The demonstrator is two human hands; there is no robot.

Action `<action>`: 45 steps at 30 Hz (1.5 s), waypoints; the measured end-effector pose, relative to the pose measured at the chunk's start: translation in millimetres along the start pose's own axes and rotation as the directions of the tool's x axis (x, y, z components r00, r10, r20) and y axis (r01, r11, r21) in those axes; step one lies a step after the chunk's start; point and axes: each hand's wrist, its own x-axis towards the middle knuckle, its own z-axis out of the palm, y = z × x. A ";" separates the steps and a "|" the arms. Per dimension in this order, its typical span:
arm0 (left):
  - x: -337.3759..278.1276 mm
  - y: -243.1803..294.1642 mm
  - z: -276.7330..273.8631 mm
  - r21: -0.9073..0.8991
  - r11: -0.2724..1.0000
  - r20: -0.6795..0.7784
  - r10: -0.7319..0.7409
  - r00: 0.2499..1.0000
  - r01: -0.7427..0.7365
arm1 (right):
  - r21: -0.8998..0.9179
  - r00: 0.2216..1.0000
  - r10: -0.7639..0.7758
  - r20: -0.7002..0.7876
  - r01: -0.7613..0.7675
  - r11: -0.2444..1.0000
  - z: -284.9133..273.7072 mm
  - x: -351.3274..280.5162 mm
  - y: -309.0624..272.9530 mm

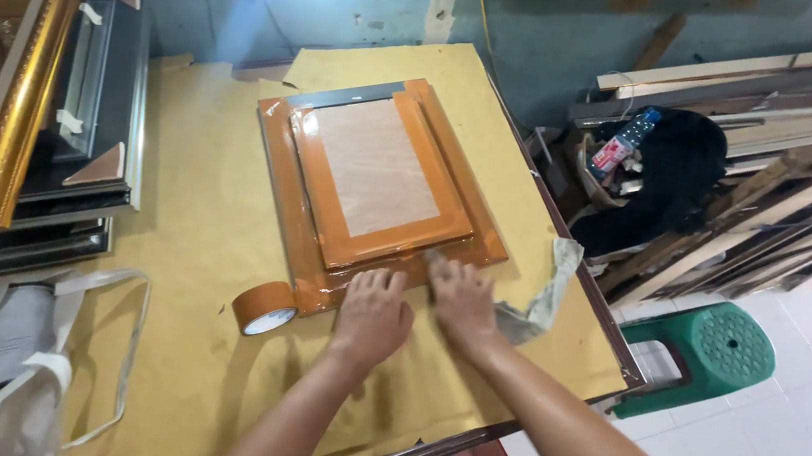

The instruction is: The person applies orange tape around the perimeter of a rectangular frame on a workbench, smoothing it with a cloth and cutting the tape with a utility knife. The person repeats this process for multiple sides of the frame.

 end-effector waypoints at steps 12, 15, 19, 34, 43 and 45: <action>37.8 57.4 -33.6 -0.159 0.987 0.253 0.017 0.967 0.024 | -0.105 0.962 0.217 0.165 -0.202 0.974 4.2 8.8 91.9; 50.9 69.2 -23.8 0.032 0.999 0.323 -0.024 0.946 0.015 | -0.050 0.932 0.261 0.252 -0.257 0.965 30.3 24.1 118.9; 66.7 84.7 -21.6 0.157 0.988 0.445 -0.067 0.893 -0.005 | 0.184 0.891 0.260 0.373 -0.345 0.920 -54.7 2.4 82.2; 70.7 96.9 -40.8 0.151 0.987 0.583 -0.137 0.801 0.059 | 0.167 0.820 0.231 0.523 -0.365 0.916 -52.5 18.5 96.3; 70.4 95.8 -36.5 0.219 0.976 0.582 -0.150 0.799 0.024 | 0.205 0.908 0.173 0.381 -0.265 0.942 -21.3 25.0 120.5; 68.0 95.7 -35.8 0.223 0.975 0.576 -0.146 0.804 0.017 | 0.115 0.941 0.126 0.315 -0.170 0.979 -6.9 35.4 118.7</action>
